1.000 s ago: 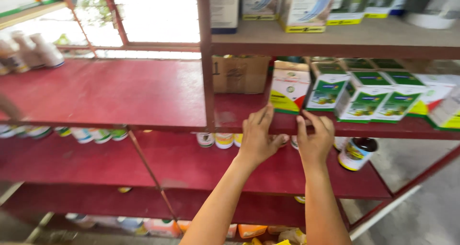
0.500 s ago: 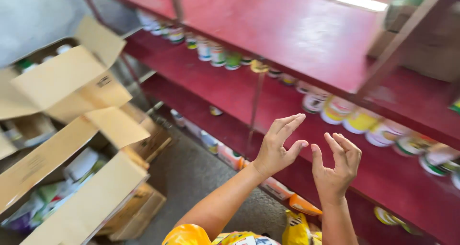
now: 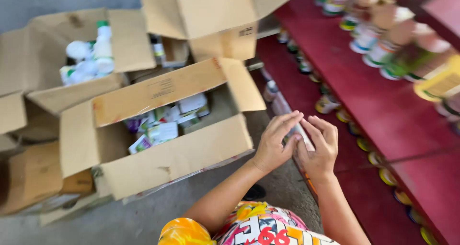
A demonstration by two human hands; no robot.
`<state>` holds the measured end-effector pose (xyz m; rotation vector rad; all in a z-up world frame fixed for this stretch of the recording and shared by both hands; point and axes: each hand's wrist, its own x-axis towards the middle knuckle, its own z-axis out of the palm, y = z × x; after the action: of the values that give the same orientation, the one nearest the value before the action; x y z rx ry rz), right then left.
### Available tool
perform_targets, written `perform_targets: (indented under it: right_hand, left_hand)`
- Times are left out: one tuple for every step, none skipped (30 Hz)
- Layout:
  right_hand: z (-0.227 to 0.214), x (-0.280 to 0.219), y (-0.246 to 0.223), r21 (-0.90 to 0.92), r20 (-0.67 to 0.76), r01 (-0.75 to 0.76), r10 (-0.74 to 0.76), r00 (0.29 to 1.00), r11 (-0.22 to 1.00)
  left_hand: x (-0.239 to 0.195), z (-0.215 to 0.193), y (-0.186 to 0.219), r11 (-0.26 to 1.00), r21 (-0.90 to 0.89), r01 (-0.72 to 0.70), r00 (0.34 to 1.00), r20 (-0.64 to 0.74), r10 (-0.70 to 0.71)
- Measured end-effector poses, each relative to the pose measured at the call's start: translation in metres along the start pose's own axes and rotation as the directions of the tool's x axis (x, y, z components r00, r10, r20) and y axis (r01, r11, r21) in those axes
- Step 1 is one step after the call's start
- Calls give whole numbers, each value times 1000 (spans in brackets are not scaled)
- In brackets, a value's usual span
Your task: Organizing and shelving various agricultural chemical products from boxes.
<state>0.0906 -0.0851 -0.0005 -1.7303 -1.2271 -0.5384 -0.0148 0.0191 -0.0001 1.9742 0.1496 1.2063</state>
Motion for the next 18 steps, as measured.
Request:
perform_targets:
  right_hand:
    - [23, 9, -8, 28, 27, 9, -10, 1000, 1000]
    - [46, 17, -15, 67, 60, 54, -58, 997, 996]
    - [68, 24, -22, 108, 89, 97, -106, 990, 989]
    - [91, 30, -28, 136, 114, 101, -117, 987, 985]
    - [113, 35, -35, 187, 150, 108, -137, 979, 976]
    - [135, 39, -40, 233, 185, 112, -157, 970, 966]
    - [156, 42, -43, 256, 208, 113, -168, 964, 960]
    - [174, 47, -44, 319, 281, 127, -222, 934, 939]
    - [192, 52, -43, 382, 348, 135, -277, 896, 914]
    - [213, 53, -38, 398, 363, 138, -294, 884, 907]
    - [235, 54, -33, 417, 444, 129, -326, 835, 900]
    - [256, 56, -27, 437, 518, 122, -360, 776, 891]
    - [278, 58, -23, 455, 528, 125, -380, 760, 882]
    - [299, 58, -18, 473, 607, 113, -416, 677, 874]
    - [320, 59, -14, 489, 676, 101, -449, 584, 867]
    - [343, 56, -10, 509, 676, 110, -476, 562, 853]
    - [364, 53, -7, 526, 754, 88, -512, 412, 846]
    - [391, 56, -6, 543, 801, 76, -543, 253, 836]
  left_hand:
    - [0, -21, -11, 999, 23, 22, 999, -24, -21]
    - [-2, -40, -22, 997, 64, 41, 997, -66, -37]
    - [-3, -59, -32, 993, 104, 61, 993, -108, -50]
    - [-4, -75, -43, 988, 124, 86, 989, -132, -70]
    - [-5, -91, -53, 978, 172, 119, 980, -177, -88]
    - [-7, -105, -64, 965, 213, 151, 970, -219, -104]
    - [-13, -119, -78, 958, 225, 177, 963, -242, -121]
    - [-16, -128, -92, 939, 254, 231, 947, -280, -157]
    - [-20, -136, -106, 917, 281, 285, 929, -318, -191]
    - [-27, -145, -126, 909, 284, 304, 918, -342, -201]
    - [-35, -152, -146, 873, 308, 378, 897, -355, -263]
    - [-43, -159, -166, 830, 330, 449, 870, -372, -323]
    - [-55, -166, -191, 820, 330, 468, 857, -397, -329]
    - [-67, -172, -217, 735, 387, 557, 814, -430, -390]
    - [-81, -178, -241, 637, 434, 637, 764, -467, -446]
    - [-92, -185, -263, 624, 428, 654, 747, -497, -442]
    - [-104, -192, -283, 516, 434, 738, 671, -550, -497]
    - [-112, -204, -308, 403, 433, 806, 591, -607, -530]
